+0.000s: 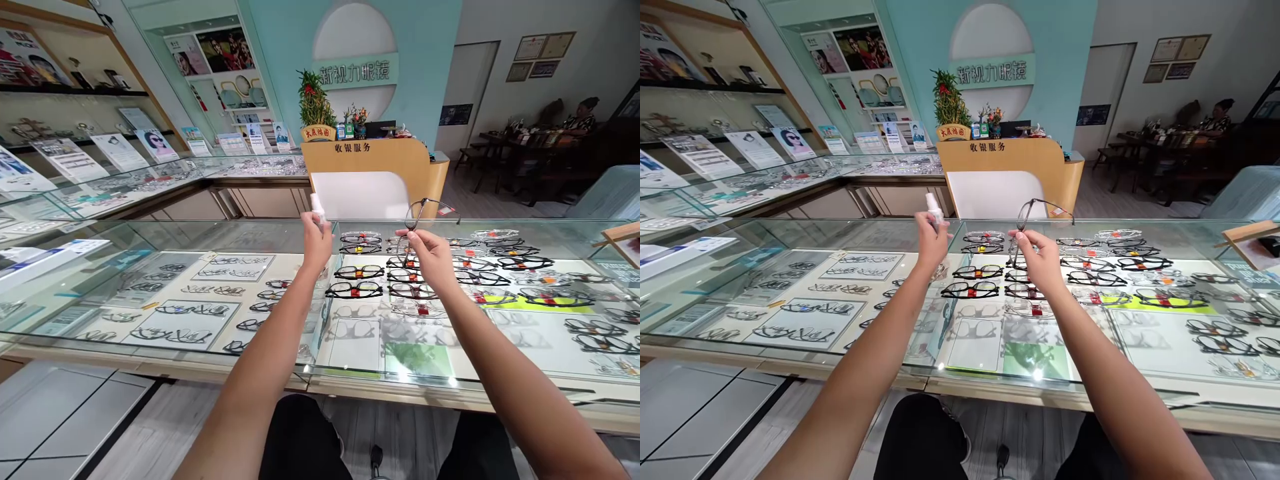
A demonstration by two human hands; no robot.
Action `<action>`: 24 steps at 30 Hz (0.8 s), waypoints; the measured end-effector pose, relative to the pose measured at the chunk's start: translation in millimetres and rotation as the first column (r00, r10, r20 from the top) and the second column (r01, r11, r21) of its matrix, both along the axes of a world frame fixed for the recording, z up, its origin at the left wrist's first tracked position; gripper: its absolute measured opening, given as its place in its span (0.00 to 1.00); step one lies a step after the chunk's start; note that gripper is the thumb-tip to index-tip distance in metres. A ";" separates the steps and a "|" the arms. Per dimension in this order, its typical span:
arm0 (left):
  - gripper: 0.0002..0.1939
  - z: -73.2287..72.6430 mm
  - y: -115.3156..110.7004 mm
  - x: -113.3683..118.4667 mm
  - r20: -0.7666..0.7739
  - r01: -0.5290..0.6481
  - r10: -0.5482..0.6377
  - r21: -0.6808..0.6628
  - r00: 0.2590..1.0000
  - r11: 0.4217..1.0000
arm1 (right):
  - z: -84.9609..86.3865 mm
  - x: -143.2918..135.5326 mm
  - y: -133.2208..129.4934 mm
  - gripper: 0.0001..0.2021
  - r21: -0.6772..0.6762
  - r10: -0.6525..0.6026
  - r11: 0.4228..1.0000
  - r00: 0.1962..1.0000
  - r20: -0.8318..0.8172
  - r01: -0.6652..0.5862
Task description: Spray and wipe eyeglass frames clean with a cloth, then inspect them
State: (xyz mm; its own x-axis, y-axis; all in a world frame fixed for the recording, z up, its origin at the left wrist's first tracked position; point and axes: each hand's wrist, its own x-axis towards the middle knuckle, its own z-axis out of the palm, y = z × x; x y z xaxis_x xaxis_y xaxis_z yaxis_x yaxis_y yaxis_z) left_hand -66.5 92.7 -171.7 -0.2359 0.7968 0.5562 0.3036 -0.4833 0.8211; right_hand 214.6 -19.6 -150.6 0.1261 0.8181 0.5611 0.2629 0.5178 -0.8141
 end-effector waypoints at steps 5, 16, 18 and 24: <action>0.26 15.4 -29.1 38.6 0.349 0.587 -0.513 -0.150 0.784 0.796 | 3.2 -1.0 -0.8 0.20 -0.009 0.056 0.998 0.998 -0.040 -0.056; 0.46 35.7 -61.3 50.5 0.465 0.803 -0.664 -0.223 0.585 0.552 | -0.8 -14.1 -8.5 0.24 -0.080 0.179 0.981 0.982 0.053 -0.174; 0.44 30.6 -57.6 52.4 0.440 0.785 -0.660 -0.212 0.609 0.582 | -0.1 -15.4 -10.3 0.24 -0.088 0.192 0.978 0.980 0.050 -0.187; 0.35 11.0 -51.5 60.2 0.171 0.517 -0.496 -0.120 0.851 0.847 | 1.4 -20.3 -13.7 0.27 -0.104 0.257 0.963 0.965 0.051 -0.251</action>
State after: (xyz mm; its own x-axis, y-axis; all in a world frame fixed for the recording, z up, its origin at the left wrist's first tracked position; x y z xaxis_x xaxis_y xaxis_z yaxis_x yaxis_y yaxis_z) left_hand -6.3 41.2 -160.7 0.1639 0.8981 0.4082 -0.0618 -0.4036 0.9128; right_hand 194.3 -33.2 -149.2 -0.1260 0.8689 0.4786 0.1860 0.4946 -0.8490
